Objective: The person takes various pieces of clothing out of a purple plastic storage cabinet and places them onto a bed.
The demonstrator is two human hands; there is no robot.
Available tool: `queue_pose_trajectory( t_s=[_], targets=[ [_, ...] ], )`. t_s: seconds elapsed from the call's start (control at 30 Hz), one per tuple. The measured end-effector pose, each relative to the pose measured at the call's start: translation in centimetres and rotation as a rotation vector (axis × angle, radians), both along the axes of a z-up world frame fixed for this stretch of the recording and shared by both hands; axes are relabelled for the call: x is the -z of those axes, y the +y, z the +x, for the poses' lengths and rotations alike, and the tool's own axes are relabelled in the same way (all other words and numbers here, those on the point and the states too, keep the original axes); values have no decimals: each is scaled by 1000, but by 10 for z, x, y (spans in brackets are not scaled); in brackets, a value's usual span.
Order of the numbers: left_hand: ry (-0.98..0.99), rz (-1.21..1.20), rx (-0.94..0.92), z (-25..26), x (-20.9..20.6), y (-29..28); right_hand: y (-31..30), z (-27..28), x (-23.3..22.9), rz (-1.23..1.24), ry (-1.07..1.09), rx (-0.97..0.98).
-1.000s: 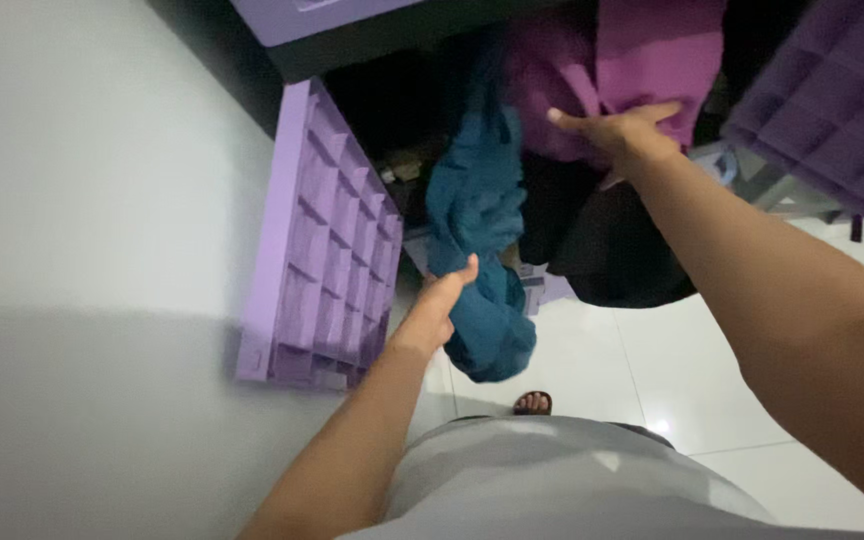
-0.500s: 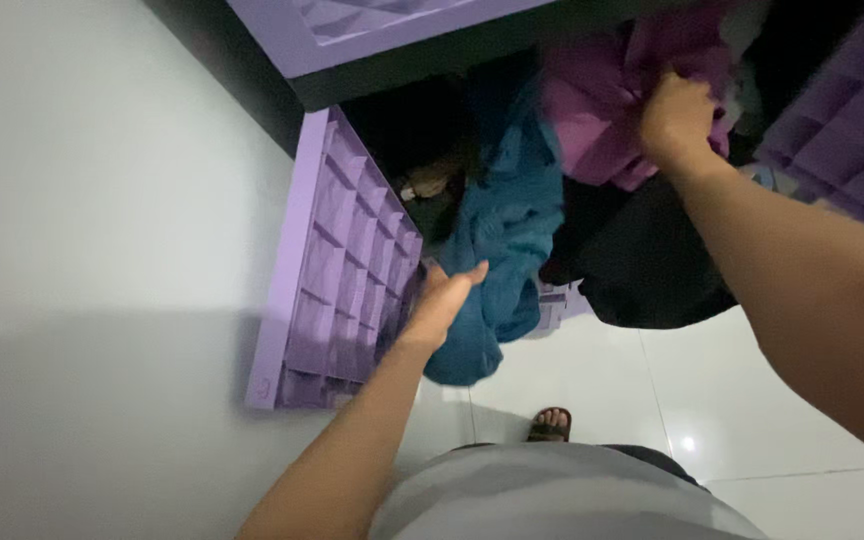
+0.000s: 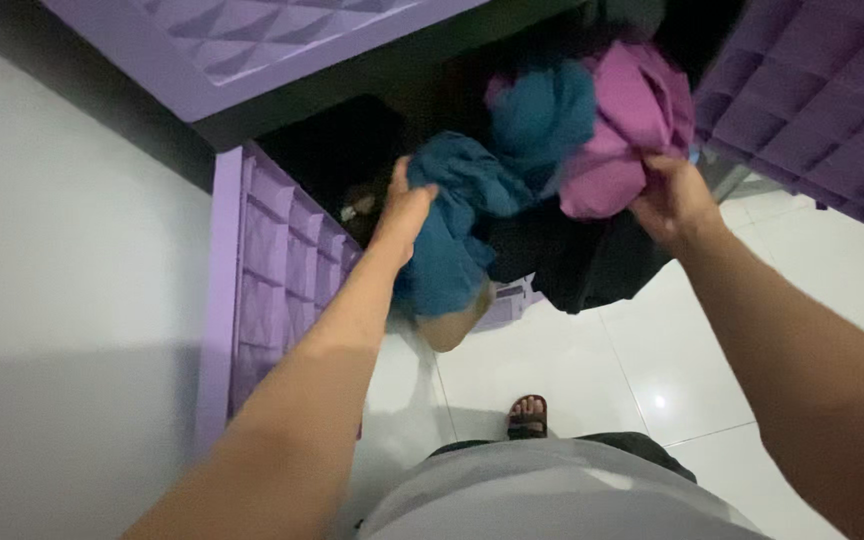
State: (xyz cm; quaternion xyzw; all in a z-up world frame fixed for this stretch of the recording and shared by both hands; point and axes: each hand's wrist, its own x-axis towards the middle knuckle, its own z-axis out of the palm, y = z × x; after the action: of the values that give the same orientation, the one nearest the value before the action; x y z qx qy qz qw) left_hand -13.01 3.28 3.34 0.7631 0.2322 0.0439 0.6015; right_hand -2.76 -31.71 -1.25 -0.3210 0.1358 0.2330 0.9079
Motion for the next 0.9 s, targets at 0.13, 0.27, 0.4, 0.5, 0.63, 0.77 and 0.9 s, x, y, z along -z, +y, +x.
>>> queue_pose_trajectory(
  t_s=[0.13, 0.27, 0.4, 0.5, 0.63, 0.77, 0.9],
  targets=[
    [-59, 207, 409, 8, 4, -21, -15, -36, 2, 112, 0, 26],
    [100, 202, 656, 12, 14, -57, -18, -72, -21, -7, 28, -20],
    [162, 326, 788, 9, 21, -92, -27, -95, -25, -124, 87, -59],
    [271, 183, 757, -9, 21, -120, -40, -108, -6, -100, 70, -53],
    [164, 108, 776, -28, -3, -133, -49, -130, -8, -76, 152, -31],
    [118, 359, 784, -39, -16, -145, -54, -150, -27, -211, 103, -17],
    [-43, 414, 790, -47, 8, -171, -60, -171, -43, -408, -112, 4]
  ],
)
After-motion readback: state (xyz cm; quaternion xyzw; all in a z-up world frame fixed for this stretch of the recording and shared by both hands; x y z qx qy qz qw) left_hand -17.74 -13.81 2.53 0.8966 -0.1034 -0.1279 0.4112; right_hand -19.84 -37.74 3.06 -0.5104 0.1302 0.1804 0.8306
